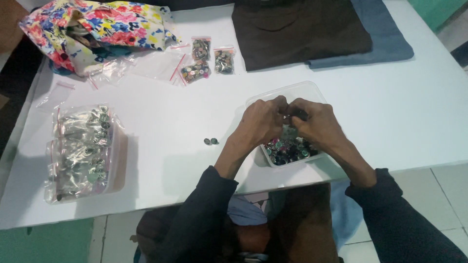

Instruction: Sorting small buttons from a tray and placing them into small plastic bags

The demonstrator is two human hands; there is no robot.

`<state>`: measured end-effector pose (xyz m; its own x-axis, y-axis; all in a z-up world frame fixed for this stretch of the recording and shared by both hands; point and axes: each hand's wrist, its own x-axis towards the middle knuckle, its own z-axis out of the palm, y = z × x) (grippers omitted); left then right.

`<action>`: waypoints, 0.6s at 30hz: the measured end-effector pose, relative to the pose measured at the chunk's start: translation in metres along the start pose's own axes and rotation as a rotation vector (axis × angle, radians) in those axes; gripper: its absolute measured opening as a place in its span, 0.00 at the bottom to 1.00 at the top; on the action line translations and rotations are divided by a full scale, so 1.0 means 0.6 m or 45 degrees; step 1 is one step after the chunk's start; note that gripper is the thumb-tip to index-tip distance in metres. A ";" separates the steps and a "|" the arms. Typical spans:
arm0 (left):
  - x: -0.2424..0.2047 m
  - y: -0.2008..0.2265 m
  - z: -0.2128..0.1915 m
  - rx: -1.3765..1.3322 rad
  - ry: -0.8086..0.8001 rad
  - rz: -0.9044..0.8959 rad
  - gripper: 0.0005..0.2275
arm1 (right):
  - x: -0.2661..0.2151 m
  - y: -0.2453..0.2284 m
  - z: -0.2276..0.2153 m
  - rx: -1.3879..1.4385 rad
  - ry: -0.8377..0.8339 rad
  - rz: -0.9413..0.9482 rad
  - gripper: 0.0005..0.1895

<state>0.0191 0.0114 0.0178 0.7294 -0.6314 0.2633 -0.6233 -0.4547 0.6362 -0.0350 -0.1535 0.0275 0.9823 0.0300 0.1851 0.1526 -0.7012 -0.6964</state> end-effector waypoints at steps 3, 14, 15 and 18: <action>0.001 -0.012 -0.004 -0.170 0.011 -0.014 0.07 | 0.000 -0.005 -0.006 0.046 -0.001 0.003 0.08; 0.009 -0.041 0.017 -0.331 0.171 0.047 0.04 | 0.002 0.002 -0.002 0.070 -0.006 0.032 0.09; 0.007 -0.038 0.014 -0.370 0.203 0.056 0.06 | 0.003 0.004 -0.002 0.070 0.009 0.021 0.11; 0.014 -0.053 0.036 -0.444 0.344 0.077 0.11 | 0.007 -0.007 -0.015 0.023 0.039 -0.072 0.09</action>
<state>0.0391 0.0071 -0.0158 0.7710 -0.4422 0.4583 -0.5685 -0.1537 0.8082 -0.0323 -0.1568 0.0377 0.9682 0.0471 0.2456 0.2101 -0.6858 -0.6968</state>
